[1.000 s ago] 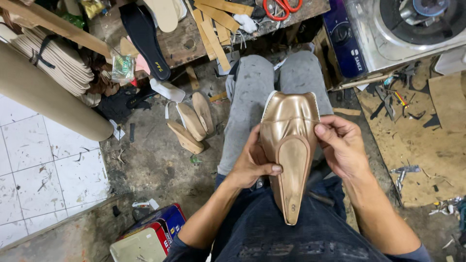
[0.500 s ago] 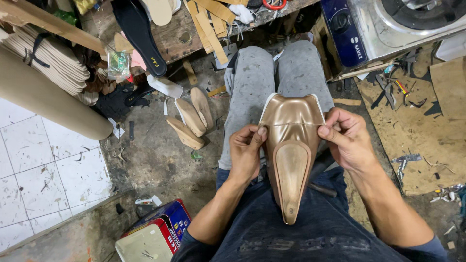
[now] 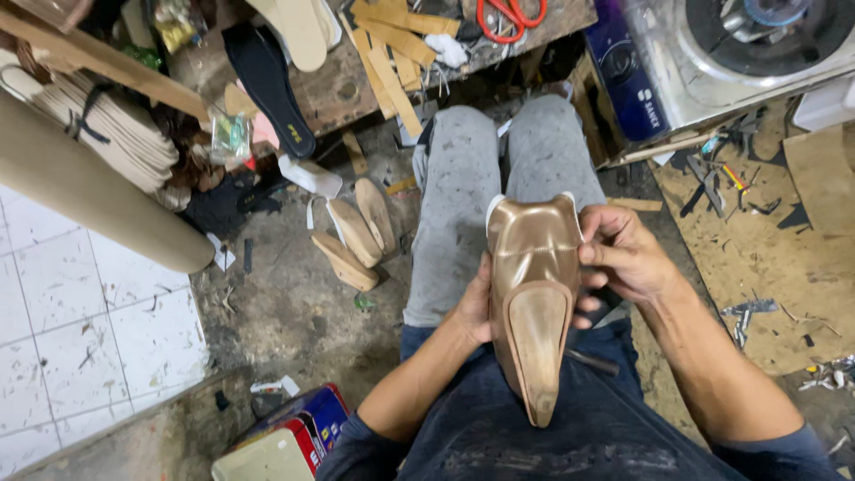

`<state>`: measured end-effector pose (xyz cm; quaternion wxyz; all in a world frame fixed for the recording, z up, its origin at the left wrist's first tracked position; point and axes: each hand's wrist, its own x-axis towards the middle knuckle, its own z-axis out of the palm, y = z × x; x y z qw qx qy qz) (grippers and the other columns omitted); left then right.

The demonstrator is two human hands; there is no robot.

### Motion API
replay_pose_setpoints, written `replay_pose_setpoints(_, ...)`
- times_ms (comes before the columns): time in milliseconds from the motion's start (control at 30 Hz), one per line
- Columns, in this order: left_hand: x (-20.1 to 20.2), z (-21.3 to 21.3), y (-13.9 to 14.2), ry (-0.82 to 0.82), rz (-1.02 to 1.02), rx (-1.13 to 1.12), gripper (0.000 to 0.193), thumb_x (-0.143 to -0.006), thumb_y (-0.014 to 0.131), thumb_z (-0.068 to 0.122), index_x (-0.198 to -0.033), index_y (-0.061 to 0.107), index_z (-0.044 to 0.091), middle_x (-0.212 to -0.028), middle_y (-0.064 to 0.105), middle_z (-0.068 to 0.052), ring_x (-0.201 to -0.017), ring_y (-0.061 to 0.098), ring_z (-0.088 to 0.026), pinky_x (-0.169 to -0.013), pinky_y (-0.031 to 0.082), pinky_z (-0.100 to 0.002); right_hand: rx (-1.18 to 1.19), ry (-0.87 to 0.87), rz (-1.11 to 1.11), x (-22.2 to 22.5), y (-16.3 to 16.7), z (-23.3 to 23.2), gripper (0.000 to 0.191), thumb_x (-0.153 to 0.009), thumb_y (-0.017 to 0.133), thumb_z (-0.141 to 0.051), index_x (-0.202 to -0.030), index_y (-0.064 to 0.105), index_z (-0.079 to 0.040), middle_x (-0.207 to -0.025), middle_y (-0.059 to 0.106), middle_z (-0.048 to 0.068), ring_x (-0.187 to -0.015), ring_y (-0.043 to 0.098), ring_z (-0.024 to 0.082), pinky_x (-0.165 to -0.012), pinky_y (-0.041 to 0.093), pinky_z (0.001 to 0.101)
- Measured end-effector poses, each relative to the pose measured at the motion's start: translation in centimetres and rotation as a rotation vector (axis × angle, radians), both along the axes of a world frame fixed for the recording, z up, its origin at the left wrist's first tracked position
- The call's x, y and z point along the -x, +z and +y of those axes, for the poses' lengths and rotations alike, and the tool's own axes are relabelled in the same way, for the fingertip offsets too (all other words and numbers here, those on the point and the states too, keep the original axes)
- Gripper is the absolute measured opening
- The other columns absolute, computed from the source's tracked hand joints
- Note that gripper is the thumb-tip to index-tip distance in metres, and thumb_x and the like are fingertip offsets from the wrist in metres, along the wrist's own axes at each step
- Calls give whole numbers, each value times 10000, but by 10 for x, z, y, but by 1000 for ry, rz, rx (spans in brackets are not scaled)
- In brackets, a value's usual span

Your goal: The person uses a curved metal tool to press and smooth the edges of a shoe sole, then cuts a black insole with scissors and inserts it into the shoe. The person continues to press the sole edges with the tool to secure the fit.

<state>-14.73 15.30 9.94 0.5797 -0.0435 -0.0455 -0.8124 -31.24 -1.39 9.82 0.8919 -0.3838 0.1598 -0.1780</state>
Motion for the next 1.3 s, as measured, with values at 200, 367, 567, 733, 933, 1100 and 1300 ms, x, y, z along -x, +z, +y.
replay_pose_setpoints(200,-45,-6,15,283,-495,-349,985,-867,714,643,-1549,411,0,-1435,583,-221,-1306,598,-344,-1104,515,-470,176,-244,315,-25,21,27,143,-987,637,-167,-1073,685,-63,-935,703,56,-853,660,159,-774,543,347)
replay_pose_setpoints(367,-96,-51,54,994,-1600,83,583,-876,866,405,-1305,636,83,-1280,632,-102,-1228,624,-251,-1103,512,-385,1094,198,620,-28,26,66,200,-931,673,-220,-1011,678,-37,-936,745,108,-896,715,252,-825,563,391)
replay_pose_setpoints(567,-94,-119,69,1419,-2540,267,568,-724,869,478,-1155,672,164,-1279,587,-146,-1132,569,-331,-964,429,-441,1590,508,404,-41,-4,115,335,-805,737,-247,-1026,644,-14,-973,660,171,-943,639,381,-780,525,474)
replay_pose_setpoints(733,-77,-125,53,1320,-2626,198,636,-786,817,436,-1252,588,68,-1238,598,-163,-1128,544,-354,-960,396,-472,1620,702,536,-44,10,115,385,-942,593,-200,-1291,584,-38,-889,676,140,-888,653,356,-767,508,468)
replay_pose_setpoints(933,-114,-116,53,907,-2344,240,619,-900,769,259,-1430,550,25,-1128,614,-121,-1054,565,-329,-951,477,-457,1109,281,555,-52,65,74,239,-1037,554,-203,-1081,602,27,-932,666,238,-821,654,393,-763,525,471)
replay_pose_setpoints(1100,-121,-120,45,978,-2249,423,408,-912,771,149,-1291,665,41,-1290,673,-169,-1274,607,-365,-1118,435,-455,104,-111,193,-52,71,25,231,-956,518,-159,-1113,591,-7,-1028,750,174,-953,773,242,-913,621,387)
replay_pose_setpoints(1300,-93,-102,26,1033,-2279,379,452,-945,726,75,-1374,597,16,-1405,634,-187,-1383,564,-338,-1224,382,-466,480,-64,501,-39,43,4,121,-1012,572,-55,-1086,511,18,-1107,715,181,-909,712,277,-848,576,430)
